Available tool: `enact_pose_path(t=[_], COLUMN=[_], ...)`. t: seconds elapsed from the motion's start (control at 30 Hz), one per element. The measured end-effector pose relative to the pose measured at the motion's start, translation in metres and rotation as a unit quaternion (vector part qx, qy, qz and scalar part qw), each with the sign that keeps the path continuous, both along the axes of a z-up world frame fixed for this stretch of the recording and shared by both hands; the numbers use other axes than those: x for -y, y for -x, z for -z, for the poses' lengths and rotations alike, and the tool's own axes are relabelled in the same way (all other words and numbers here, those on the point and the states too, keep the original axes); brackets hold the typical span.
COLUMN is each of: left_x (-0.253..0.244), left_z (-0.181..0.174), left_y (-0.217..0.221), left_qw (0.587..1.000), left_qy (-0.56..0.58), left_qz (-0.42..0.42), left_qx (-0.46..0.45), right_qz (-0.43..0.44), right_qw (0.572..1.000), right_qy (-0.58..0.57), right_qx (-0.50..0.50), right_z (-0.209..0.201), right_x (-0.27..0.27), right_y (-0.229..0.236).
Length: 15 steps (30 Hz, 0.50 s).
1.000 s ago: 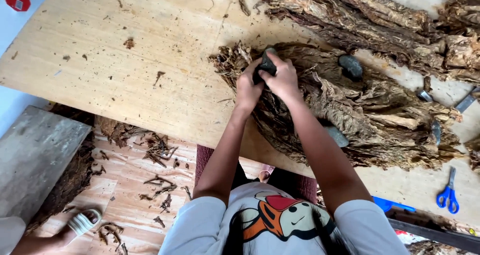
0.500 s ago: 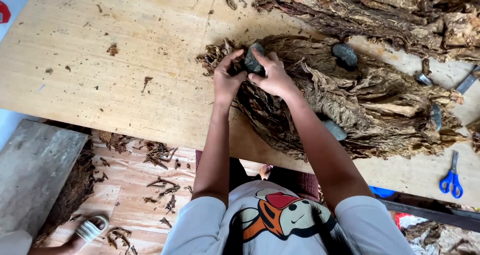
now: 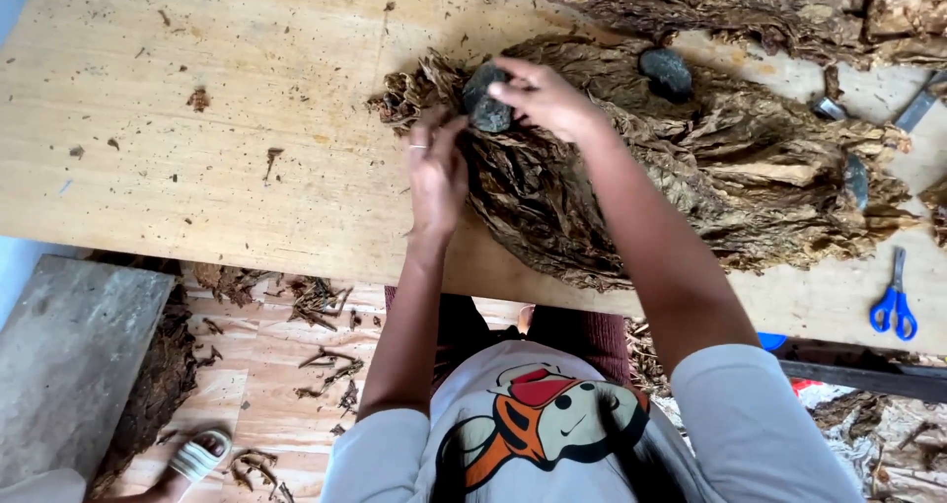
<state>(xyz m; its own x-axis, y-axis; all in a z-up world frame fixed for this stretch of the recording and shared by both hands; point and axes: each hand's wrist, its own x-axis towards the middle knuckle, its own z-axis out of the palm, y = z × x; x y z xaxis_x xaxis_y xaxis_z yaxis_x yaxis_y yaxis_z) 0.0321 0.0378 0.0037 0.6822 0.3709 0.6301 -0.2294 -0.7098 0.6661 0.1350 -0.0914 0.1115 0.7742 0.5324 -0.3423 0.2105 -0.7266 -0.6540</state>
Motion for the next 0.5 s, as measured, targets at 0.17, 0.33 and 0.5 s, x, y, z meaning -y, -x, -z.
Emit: enact_pose_path(t=[0.17,0.33,0.5], left_x=[0.003,-0.004,-0.007], left_z=[-0.003,0.029,0.027], left_y=[-0.017,-0.043,-0.023], left_qw=[0.947,0.945,0.942], left_qy=[-0.312,-0.322,-0.319], left_qz=[0.075,0.063,0.108], left_qx=[0.008,0.009,-0.012], right_qz=[0.003,-0.089,-0.11], right_qw=[0.97,0.899,0.813], right_qy=[-0.16,-0.083,0.015], right_qx=[0.185,0.421,0.572], right_z=[0.019,0.078,0.1], right_x=[0.046,0.064,0.076], right_y=[0.011,0.024,0.036])
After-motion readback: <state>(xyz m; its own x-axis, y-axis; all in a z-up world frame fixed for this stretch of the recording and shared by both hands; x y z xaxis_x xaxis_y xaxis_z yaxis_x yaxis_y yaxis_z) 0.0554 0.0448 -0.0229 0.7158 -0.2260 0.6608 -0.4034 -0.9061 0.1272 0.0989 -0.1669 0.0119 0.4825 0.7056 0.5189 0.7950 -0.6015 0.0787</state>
